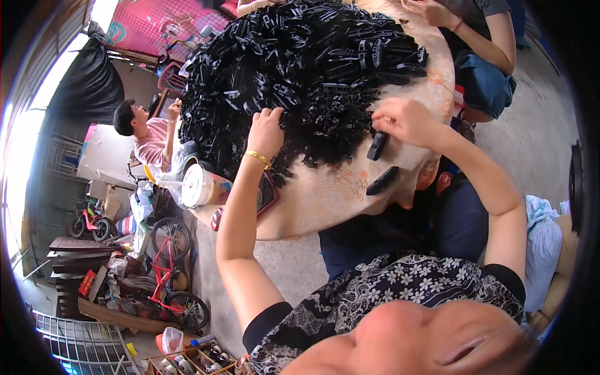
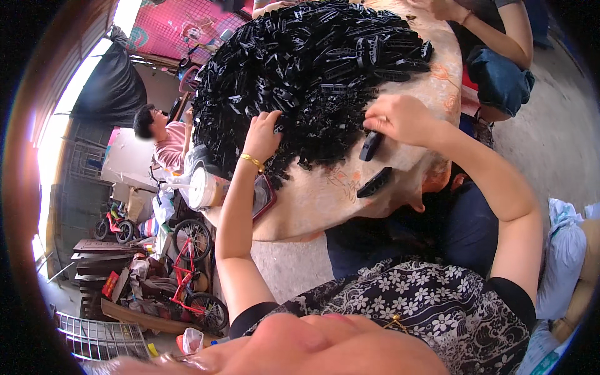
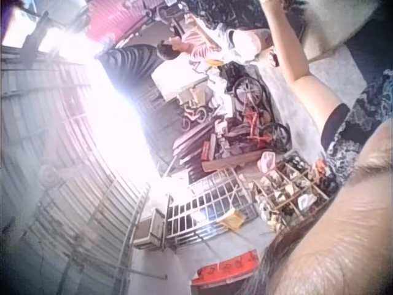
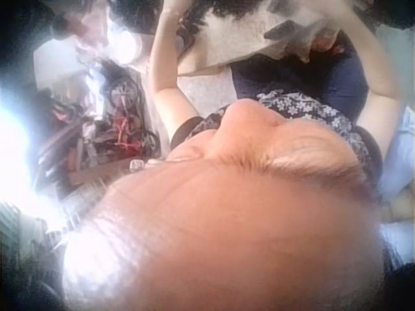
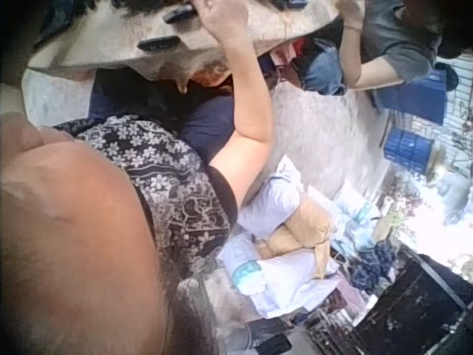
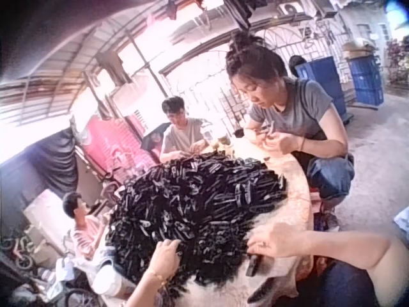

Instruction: Sorting and pairing small black plastic clips on a table.

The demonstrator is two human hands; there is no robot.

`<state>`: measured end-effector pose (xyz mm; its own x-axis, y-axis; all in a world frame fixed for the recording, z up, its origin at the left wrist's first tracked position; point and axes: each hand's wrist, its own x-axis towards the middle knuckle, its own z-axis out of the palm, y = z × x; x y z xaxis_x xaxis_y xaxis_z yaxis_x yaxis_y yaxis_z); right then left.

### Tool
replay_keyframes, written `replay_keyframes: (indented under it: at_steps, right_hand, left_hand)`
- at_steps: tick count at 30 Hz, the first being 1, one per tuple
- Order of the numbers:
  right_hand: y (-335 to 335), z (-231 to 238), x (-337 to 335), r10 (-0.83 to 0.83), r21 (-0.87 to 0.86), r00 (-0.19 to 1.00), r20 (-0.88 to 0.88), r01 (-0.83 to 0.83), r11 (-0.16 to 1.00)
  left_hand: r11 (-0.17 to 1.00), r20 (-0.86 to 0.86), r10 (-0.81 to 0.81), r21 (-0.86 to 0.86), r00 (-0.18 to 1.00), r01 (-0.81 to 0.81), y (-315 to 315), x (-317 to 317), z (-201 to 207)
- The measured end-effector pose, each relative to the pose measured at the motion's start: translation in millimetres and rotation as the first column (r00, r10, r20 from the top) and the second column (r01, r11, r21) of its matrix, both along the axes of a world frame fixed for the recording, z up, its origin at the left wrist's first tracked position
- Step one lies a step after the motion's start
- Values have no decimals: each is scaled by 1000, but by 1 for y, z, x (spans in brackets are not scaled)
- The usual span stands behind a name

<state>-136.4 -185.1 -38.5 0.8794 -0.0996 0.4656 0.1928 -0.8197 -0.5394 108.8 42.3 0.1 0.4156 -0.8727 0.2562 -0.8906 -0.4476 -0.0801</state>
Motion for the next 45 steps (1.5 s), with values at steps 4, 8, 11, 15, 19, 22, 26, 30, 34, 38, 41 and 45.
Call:
replay_keyframes:
  at_steps: [4, 8, 11, 15, 19, 22, 26, 30, 34, 38, 41, 45]
  right_hand:
    - [-11, -19, 18, -101, -145, 980, 170, 126, 981]
    - [-17, -24, 26, -104, -179, 993, 60, 113, 977]
    - [-15, -20, 26, -107, -168, 994, 20, 109, 980]
    - [-12, -18, 24, -125, -236, 991, 53, 134, 962]
    - [-14, -19, 24, -102, -250, 978, 181, 146, 957]
    - [-19, -14, 23, -151, -207, 957, 248, 204, 957]
    - [-14, 10, 11, -195, 165, 942, 274, 154, 974]
    - [17, 27, 1, -102, 472, 963, 249, -29, 881]
    - [31, 20, -1, -47, 387, 959, 281, -68, 920]
    - [36, 19, -2, -28, 201, 925, 379, -53, 978]
    - [36, 20, -1, -38, 159, 911, 411, -30, 987]
    - [37, 24, 0, -25, 98, 887, 461, -23, 995]
  left_hand:
    - [998, -54, 61, -26, 997, -62, -9, -11, 2]
    - [980, -84, 93, -171, 992, -106, -12, -9, -2]
    - [951, -255, 81, -270, 964, -151, -8, 11, -3]
    - [897, -317, 131, -366, 939, -248, -5, 13, -1]
    - [819, -429, 95, -480, 898, -316, -22, -12, 15]
    - [793, -317, -88, -596, 944, -126, -43, -42, 5]
    - [918, -871, -161, -304, 463, -253, -59, -94, -2]
    - [906, -831, -379, -422, 407, -17, -60, -121, -10]
    - [809, -839, -542, -507, -43, -300, -55, -124, -21]
    - [742, -677, -654, -485, -337, -463, -50, -120, -25]
    - [737, -660, -665, -502, -351, -453, -50, -121, -23]
    - [758, -663, -648, -519, -373, -395, -48, -116, -31]
